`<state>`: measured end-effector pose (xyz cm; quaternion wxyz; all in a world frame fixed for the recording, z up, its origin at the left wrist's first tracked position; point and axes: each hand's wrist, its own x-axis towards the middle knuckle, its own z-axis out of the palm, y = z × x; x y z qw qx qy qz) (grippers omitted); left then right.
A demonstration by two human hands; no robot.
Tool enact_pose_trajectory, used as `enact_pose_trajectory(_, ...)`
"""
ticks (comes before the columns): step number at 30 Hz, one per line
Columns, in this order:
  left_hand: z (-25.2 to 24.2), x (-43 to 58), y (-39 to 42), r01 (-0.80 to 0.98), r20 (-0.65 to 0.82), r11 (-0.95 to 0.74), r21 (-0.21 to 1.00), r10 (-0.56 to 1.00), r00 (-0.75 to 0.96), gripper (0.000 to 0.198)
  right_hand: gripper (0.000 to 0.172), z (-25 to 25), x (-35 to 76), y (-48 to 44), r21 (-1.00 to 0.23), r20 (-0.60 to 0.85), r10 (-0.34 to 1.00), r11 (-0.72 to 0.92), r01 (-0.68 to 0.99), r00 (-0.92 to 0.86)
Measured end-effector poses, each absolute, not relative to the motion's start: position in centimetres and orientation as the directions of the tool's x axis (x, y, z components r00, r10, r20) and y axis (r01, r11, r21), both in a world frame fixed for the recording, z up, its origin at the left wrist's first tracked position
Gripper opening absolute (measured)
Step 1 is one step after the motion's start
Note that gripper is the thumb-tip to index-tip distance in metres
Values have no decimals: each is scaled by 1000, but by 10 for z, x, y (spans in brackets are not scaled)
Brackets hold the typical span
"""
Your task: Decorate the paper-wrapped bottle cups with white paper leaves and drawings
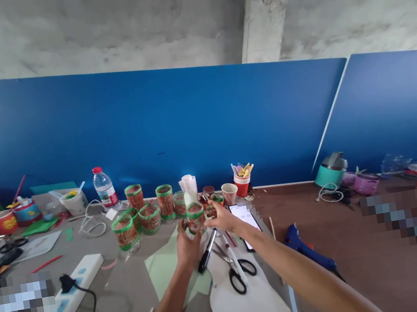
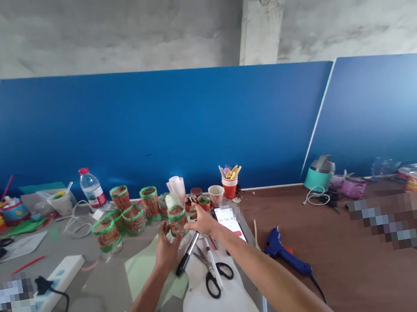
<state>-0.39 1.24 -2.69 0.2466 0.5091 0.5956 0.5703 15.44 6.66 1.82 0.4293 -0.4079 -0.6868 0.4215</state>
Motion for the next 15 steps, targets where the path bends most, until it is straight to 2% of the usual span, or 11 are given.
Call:
enact_pose_trajectory(11, -31, -7, 14, 316, 328, -224, 922, 885, -329, 68, 63, 17, 137, 67, -928, 228, 891, 321, 190, -394)
enact_pose_trajectory(15, -33, -8, 13, 306, 325, -220, 926, 876, -356, 66, 49, 19, 137, 69, -923, 235, 897, 327, 202, -374)
